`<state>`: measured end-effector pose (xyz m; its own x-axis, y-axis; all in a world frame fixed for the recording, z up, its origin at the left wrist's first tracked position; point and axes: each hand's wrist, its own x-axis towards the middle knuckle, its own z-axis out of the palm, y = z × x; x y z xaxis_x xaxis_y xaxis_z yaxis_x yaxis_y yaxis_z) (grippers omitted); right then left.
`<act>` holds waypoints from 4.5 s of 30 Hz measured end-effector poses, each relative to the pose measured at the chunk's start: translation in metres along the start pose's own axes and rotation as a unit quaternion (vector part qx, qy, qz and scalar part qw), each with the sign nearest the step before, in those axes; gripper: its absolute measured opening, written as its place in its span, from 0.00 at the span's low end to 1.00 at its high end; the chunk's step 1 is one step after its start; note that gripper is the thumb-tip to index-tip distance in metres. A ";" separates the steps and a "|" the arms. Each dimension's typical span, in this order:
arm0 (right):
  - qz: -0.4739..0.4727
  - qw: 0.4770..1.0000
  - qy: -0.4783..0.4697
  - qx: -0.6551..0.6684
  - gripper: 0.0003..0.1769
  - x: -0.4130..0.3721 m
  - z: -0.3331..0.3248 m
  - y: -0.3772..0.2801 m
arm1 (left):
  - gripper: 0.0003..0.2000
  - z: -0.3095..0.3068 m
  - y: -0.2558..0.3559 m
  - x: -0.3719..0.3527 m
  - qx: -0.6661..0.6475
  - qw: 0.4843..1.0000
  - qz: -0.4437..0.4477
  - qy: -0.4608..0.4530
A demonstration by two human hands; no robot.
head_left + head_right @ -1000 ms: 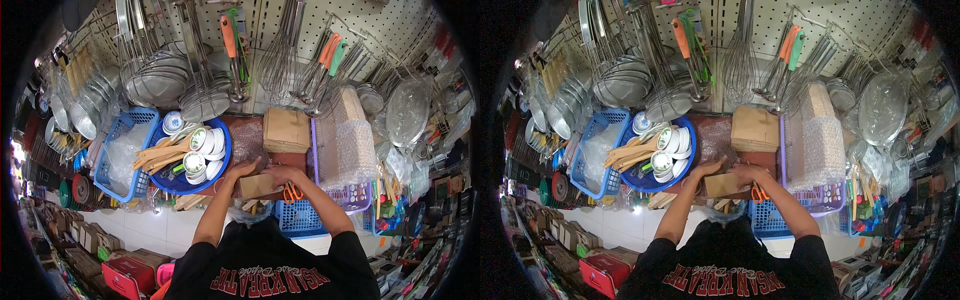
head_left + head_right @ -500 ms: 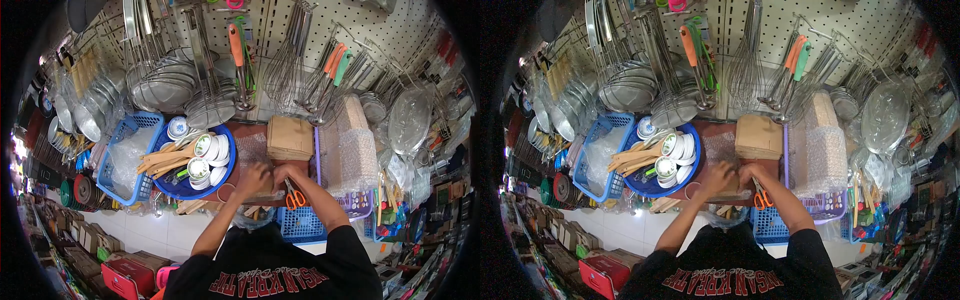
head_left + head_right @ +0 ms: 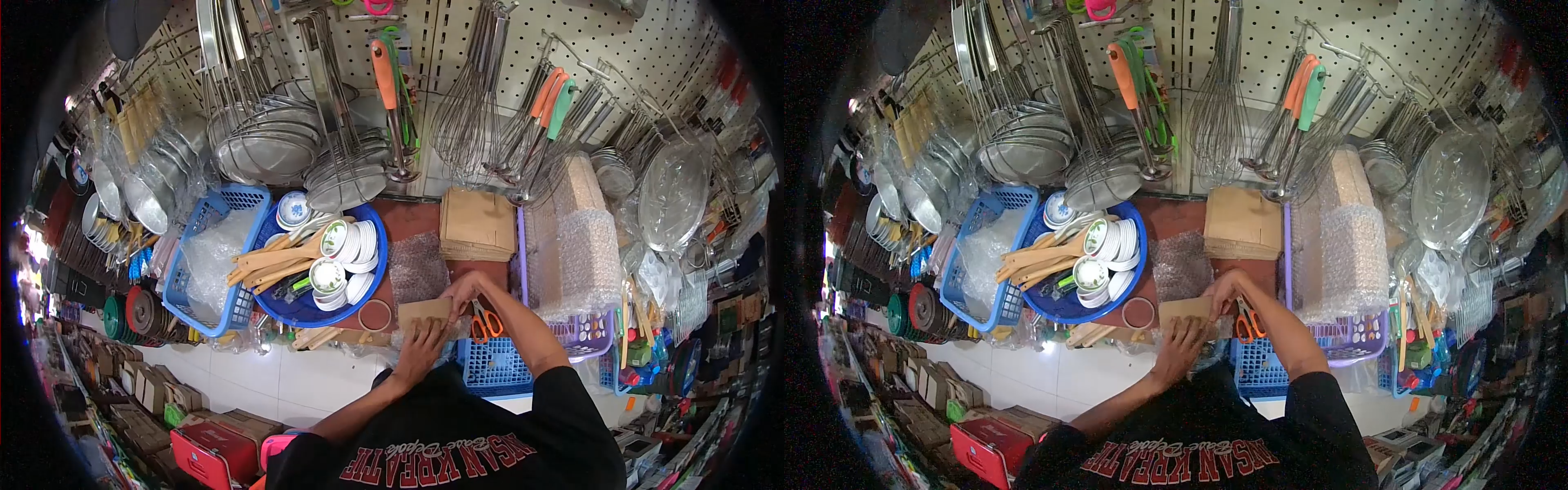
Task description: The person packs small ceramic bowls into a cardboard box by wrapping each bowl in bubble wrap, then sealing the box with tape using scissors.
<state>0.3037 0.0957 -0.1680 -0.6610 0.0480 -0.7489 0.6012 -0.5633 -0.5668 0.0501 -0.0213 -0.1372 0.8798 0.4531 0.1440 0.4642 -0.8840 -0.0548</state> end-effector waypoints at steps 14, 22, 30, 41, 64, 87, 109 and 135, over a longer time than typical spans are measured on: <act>-0.028 0.974 0.154 0.163 0.22 0.001 0.001 0.062 | 0.41 -0.002 -0.032 0.022 0.015 0.998 0.057 0.026; -0.059 0.930 0.284 0.224 0.30 -0.016 0.026 0.051 | 0.51 0.001 -0.036 0.038 -0.007 1.000 0.017 -0.007; -0.184 0.893 0.406 0.060 0.23 -0.002 0.014 0.060 | 0.57 -0.002 -0.048 0.054 -0.114 0.991 -0.013 -0.071; -0.153 0.876 0.454 -0.053 0.21 0.037 -0.001 0.013 | 0.50 0.012 -0.045 0.049 -0.113 0.992 0.001 -0.051; -0.331 0.749 0.561 -0.120 0.39 -0.008 0.076 -0.014 | 0.49 0.013 -0.036 0.043 -0.164 0.981 -0.042 -0.097; -0.128 0.647 0.613 -0.435 0.50 -0.020 0.156 0.012 | 0.45 0.012 -0.047 0.020 -0.179 0.981 -0.026 0.071; -0.156 0.704 0.597 -0.351 0.53 -0.020 0.176 0.025 | 0.47 0.003 -0.058 -0.008 -0.201 0.979 -0.010 0.031; -0.267 0.747 0.609 -0.027 0.52 -0.006 0.151 0.041 | 0.48 0.007 -0.098 0.021 -0.507 0.849 -0.136 -0.059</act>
<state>0.2651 -0.0523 -0.1348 0.0657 0.9864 -0.1504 0.4365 -0.1640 -0.8846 0.0239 0.0753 -0.1354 0.7865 0.6113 -0.0877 0.3768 -0.3624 0.8525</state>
